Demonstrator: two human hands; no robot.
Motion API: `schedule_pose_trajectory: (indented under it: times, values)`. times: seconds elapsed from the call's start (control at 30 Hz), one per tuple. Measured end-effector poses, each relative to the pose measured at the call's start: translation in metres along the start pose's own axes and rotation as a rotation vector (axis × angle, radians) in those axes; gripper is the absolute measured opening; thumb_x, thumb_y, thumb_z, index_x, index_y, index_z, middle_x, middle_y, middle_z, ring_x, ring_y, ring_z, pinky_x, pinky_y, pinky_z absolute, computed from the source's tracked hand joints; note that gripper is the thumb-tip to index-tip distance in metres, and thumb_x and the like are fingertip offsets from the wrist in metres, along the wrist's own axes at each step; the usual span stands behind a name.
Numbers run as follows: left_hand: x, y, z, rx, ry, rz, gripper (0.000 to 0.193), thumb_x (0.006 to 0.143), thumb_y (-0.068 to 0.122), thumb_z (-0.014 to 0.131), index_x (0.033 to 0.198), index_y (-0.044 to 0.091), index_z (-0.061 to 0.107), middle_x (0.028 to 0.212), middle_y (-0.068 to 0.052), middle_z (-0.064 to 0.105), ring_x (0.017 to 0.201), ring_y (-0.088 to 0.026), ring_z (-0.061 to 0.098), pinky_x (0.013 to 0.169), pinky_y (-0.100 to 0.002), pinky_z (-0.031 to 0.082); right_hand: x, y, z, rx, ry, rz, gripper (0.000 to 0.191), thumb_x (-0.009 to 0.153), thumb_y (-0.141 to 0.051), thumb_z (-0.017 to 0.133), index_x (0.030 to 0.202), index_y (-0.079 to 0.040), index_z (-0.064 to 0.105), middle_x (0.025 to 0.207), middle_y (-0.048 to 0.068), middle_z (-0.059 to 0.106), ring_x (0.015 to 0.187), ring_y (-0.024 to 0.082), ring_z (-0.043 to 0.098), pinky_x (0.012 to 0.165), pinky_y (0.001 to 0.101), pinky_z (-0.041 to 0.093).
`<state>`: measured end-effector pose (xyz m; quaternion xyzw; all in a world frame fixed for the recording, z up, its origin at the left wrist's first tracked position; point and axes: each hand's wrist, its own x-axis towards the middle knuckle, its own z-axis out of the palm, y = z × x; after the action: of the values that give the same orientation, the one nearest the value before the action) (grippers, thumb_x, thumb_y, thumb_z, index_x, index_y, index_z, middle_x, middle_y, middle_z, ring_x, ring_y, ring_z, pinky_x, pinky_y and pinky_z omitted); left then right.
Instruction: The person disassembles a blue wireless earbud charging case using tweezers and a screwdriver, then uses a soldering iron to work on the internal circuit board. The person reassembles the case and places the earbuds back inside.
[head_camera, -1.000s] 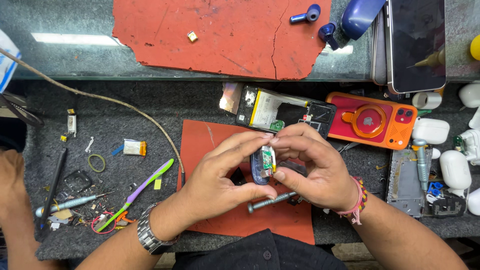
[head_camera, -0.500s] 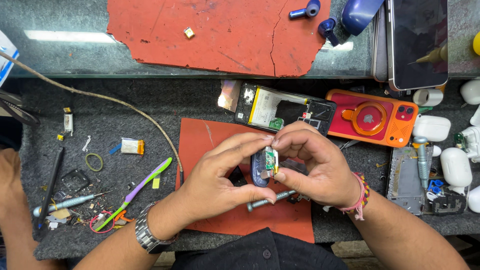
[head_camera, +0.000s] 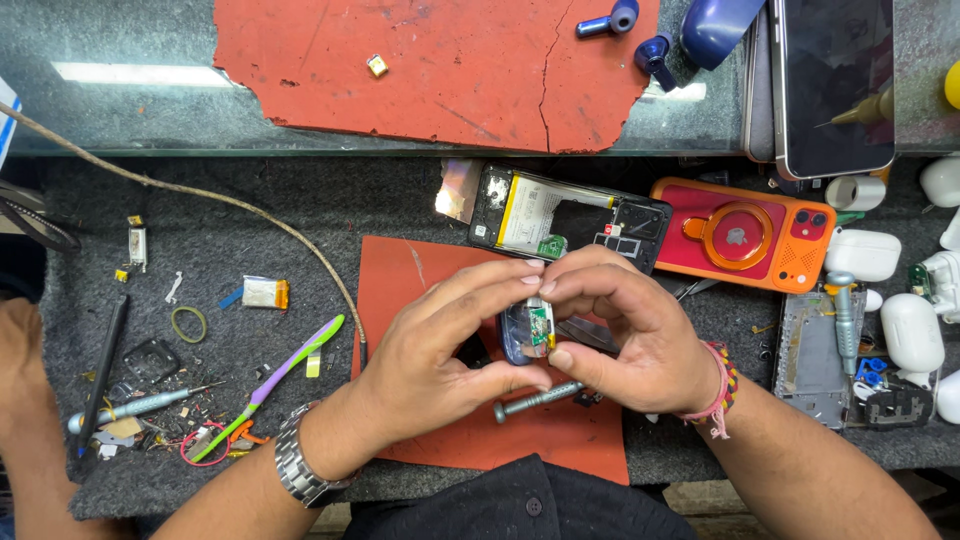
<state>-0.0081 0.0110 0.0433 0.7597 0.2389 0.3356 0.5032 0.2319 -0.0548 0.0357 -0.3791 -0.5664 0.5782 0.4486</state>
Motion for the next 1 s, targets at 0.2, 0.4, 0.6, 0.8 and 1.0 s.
schedule_pose_trajectory:
  times: [0.2,0.4,0.6,0.8,1.0]
  values:
    - [0.001,-0.003,0.004,0.203,0.026,-0.037,0.062,0.079,0.025,0.09,0.13,0.009,0.057,0.145,-0.011,0.063,0.128,-0.033,0.064,0.106,-0.042,0.051,0.009,-0.005,0.002,-0.227,-0.003,-0.03,0.043,0.092,0.0,0.073,0.132,0.001,0.057,0.133,0.014,0.055,0.114,0.018,0.067,0.1,0.0311,0.059]
    - [0.007,-0.01,0.0,0.305,0.063,-0.281,0.066,0.068,0.028,0.093,0.116,0.005,0.054,0.138,-0.01,0.066,0.11,-0.034,0.06,0.094,-0.045,0.048,0.02,-0.015,0.004,-0.519,0.086,0.088,0.03,0.091,-0.006,0.074,0.12,-0.004,0.064,0.112,0.01,0.066,0.092,0.014,0.071,0.077,0.0271,0.061]
    - [0.008,-0.015,-0.006,0.489,0.04,-0.231,0.069,0.068,0.026,0.093,0.123,0.005,0.057,0.113,-0.01,0.066,0.11,-0.033,0.059,0.095,-0.045,0.043,0.028,-0.025,0.004,-1.028,-0.116,0.238,0.032,0.075,-0.028,0.082,0.101,-0.013,0.071,0.082,0.004,0.071,0.071,0.024,0.071,0.058,0.0372,0.055]
    - [0.008,-0.016,-0.002,0.517,0.061,-0.212,0.068,0.064,0.027,0.096,0.108,0.003,0.051,0.116,-0.016,0.055,0.105,-0.037,0.053,0.091,-0.046,0.044,0.026,-0.029,0.014,-1.122,-0.024,0.373,0.024,0.08,-0.028,0.075,0.098,-0.012,0.069,0.085,0.006,0.073,0.073,0.028,0.072,0.06,0.0416,0.056]
    - [0.009,-0.016,-0.007,0.508,0.032,-0.205,0.07,0.061,0.029,0.096,0.106,0.002,0.05,0.112,-0.018,0.055,0.102,-0.038,0.055,0.088,-0.047,0.046,0.026,-0.034,0.014,-1.188,0.014,0.482,0.028,0.081,-0.031,0.075,0.1,-0.012,0.069,0.081,0.005,0.074,0.071,0.028,0.072,0.058,0.0416,0.055]
